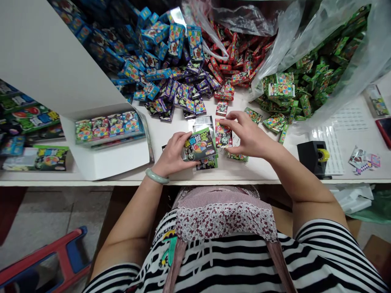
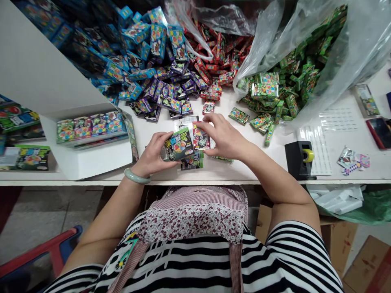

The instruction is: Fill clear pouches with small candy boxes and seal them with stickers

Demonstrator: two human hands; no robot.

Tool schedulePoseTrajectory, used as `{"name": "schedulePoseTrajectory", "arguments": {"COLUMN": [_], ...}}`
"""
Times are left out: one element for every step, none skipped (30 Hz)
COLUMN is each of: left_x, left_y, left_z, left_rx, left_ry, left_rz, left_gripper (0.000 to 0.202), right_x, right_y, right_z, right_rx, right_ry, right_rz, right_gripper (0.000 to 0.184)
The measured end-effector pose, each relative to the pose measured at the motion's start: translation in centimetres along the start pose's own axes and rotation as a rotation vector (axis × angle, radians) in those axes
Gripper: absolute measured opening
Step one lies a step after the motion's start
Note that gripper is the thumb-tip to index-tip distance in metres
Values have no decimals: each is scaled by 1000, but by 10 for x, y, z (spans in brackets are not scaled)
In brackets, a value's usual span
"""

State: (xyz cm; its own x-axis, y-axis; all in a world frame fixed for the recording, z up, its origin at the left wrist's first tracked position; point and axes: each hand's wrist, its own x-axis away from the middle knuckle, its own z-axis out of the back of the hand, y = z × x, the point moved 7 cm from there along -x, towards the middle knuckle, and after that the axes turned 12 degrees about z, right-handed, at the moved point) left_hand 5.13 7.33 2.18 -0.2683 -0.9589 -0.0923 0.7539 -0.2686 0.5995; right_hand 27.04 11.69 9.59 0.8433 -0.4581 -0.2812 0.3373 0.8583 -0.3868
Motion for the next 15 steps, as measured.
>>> {"name": "schedulePoseTrajectory", "arguments": {"left_x": [0,0,0,0,0,1,1,1,2,2,3,3,3,3,2], "left_y": [1,1,1,2,2,2,3,3,3,3,3,3,3,2,2], "left_z": [-1,-1,-2,-2,-3,-4,-5,-6,-7,-8,-8,-9,-8,-8,-7], "left_rx": [-1,-5,-13,-25,-39,-52,-64,-73,-80,-83,-83,-81,-77,-70,-64], "left_ry": [8,16,24,28,30,27,21,12,3,-5,-13,-18,-20,-19,-17], "left_rz": [-6,-10,-11,-11,-9,-6,-6,-6,-10,-17,-24,-31,-36,-40,-41], "left_gripper": [92,93,93,94,94,95,96,96,97,97,98,98,99,99,99], "right_x": [1,2,2,3,4,4,5,5,6,6,7,7,7,8,7], "right_y": [-3,-6,-8,-10,-11,-12,-12,-13,-12,-11,-10,-8,-6,-5,-5], "right_z": [-3,-6,-8,-9,-10,-11,-12,-13,-14,-15,-15,-15,-14,-13,-13], "right_rx": [0,-1,-1,1,6,13,19,26,33,43,53,63,68,69,67], "right_ry": [-12,-29,-47,-63,-76,-89,-108,-130,-151,-166,-175,-175,-169,-160,-152], "right_rz": [11,22,31,35,34,34,39,47,55,58,56,48,38,32,32], "right_gripper": [77,77,77,77,76,76,74,73,71,70,70,70,71,72,73]}}
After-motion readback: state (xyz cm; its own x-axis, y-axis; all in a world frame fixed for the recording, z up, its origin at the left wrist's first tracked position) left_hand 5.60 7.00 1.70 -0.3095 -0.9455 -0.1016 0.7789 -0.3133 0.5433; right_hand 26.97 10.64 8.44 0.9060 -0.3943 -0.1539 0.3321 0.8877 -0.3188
